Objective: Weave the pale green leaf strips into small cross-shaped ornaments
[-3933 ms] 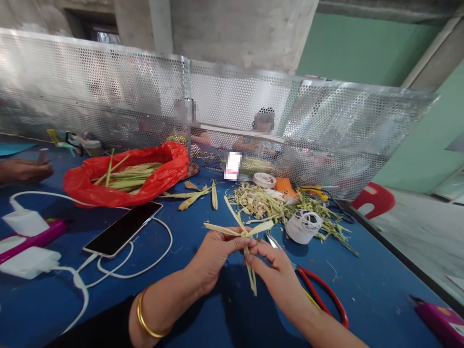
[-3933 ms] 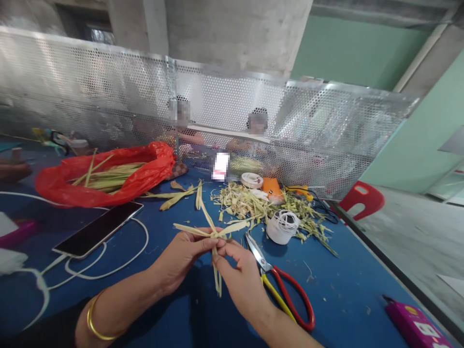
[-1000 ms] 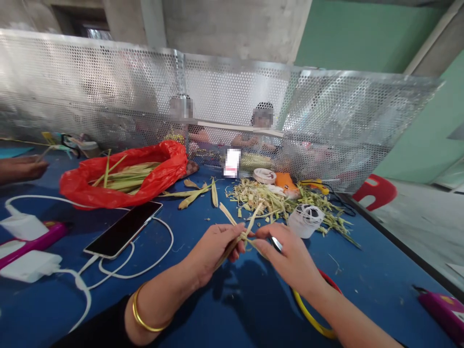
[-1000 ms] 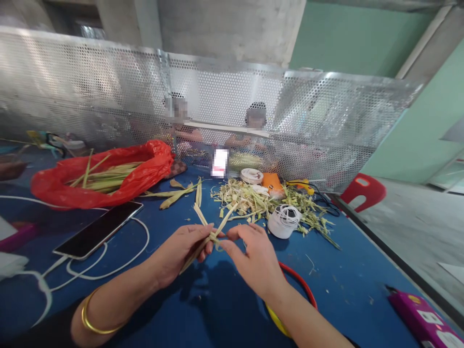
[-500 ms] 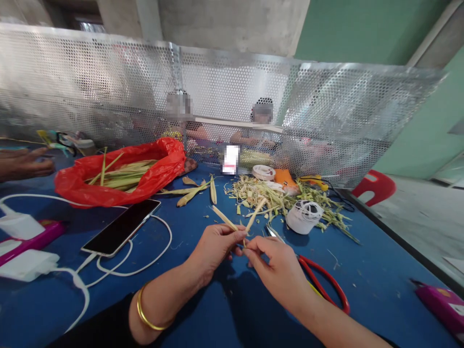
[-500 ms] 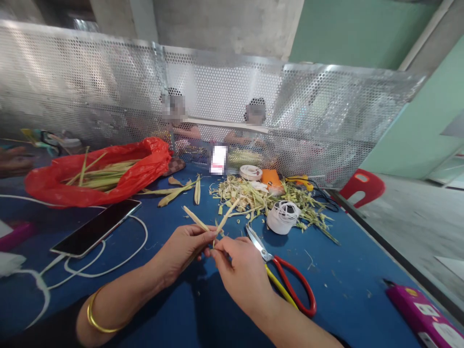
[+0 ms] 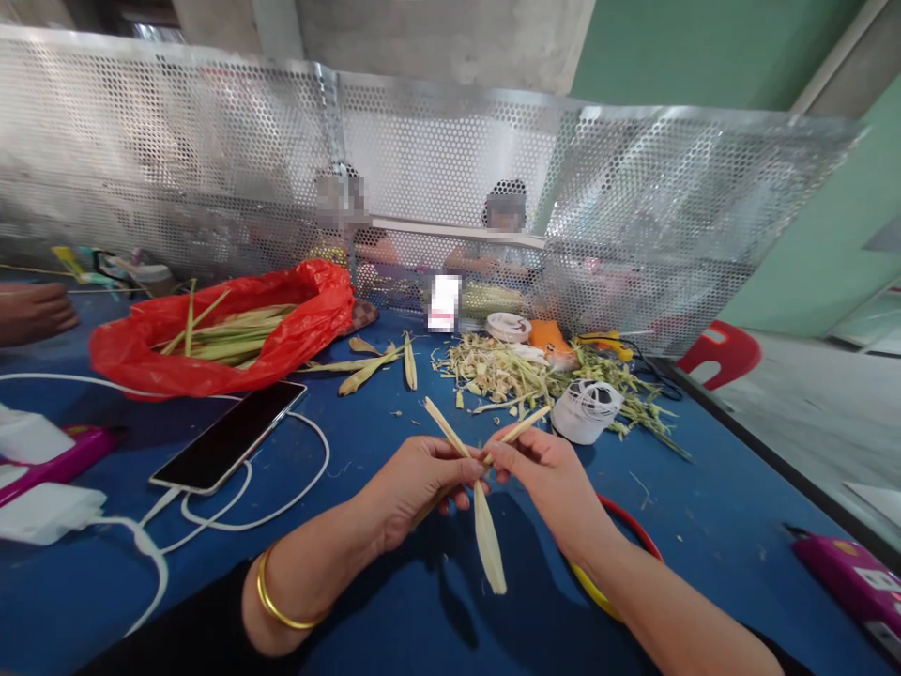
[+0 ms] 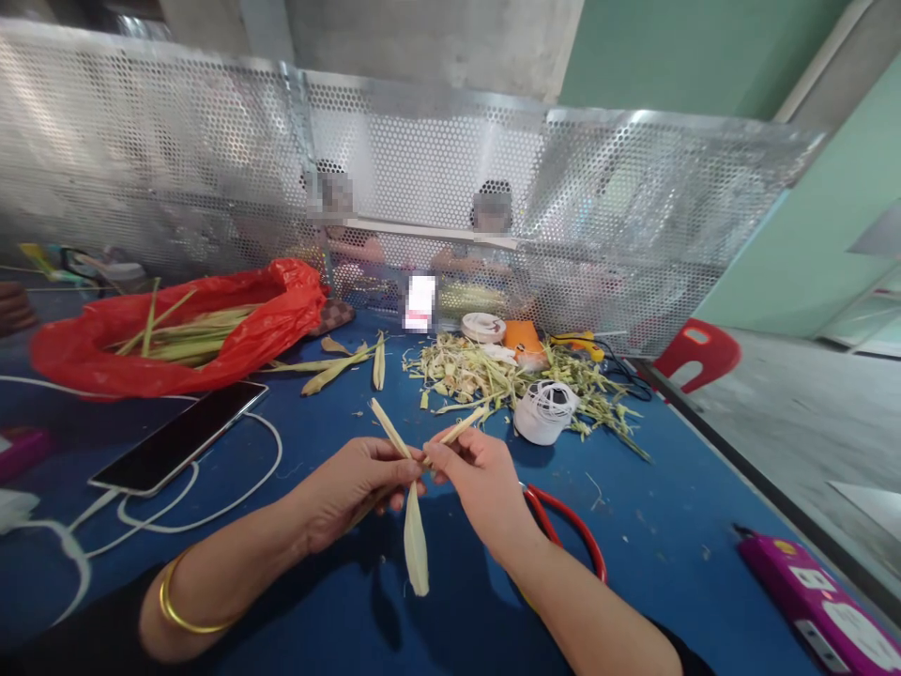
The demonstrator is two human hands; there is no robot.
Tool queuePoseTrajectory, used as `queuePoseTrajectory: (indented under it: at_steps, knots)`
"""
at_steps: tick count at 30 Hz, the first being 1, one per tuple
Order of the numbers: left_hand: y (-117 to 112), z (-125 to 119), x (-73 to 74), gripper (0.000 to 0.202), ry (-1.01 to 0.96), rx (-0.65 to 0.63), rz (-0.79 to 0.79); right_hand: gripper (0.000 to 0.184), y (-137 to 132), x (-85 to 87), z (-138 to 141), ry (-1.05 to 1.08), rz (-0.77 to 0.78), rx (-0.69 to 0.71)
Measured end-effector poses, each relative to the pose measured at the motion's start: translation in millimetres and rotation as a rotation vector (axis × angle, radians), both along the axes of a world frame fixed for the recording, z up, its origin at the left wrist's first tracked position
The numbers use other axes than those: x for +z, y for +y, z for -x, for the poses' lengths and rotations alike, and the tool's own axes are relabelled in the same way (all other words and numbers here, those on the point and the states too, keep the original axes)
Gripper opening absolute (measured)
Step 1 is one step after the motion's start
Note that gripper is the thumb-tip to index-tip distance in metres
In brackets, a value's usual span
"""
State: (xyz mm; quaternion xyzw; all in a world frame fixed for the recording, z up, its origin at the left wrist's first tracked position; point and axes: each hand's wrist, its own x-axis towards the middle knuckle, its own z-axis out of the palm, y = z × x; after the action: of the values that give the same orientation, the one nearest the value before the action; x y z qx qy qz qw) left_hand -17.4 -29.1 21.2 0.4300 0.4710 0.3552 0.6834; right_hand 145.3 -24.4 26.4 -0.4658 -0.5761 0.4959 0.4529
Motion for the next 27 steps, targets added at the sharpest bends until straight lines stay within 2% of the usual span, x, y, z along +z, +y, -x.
queuePoseTrajectory:
  at_steps: [7,14,18,22,25,27]
  knots:
    - [-2,-1,3.1,0.020,-0.002,-0.048,0.033,0.019,-2,-7.1,-2,-0.188,-0.230,-0.058]
    - [0,5,9.3,0.023,-0.322,-0.024,0.130,0.020,8,14.5,-14,-0.243,-0.216,0.184]
    - [2,6,10.6,0.017,-0.432,-0.028,0.127,0.015,4,19.6,-15,-0.333,-0.189,0.212]
    - [2,6,11.5,0.020,-0.458,-0.016,0.183,0.017,2,16.6,-12,-0.323,-0.334,0.228]
    - [1,8,11.5,0.033,-0.424,-0.067,0.155,0.018,4,13.0,-12,-0.379,-0.453,0.198]
    - [0,8,11.5,0.032,-0.403,-0.102,0.140,0.017,6,10.1,-13,-0.445,-0.526,0.182]
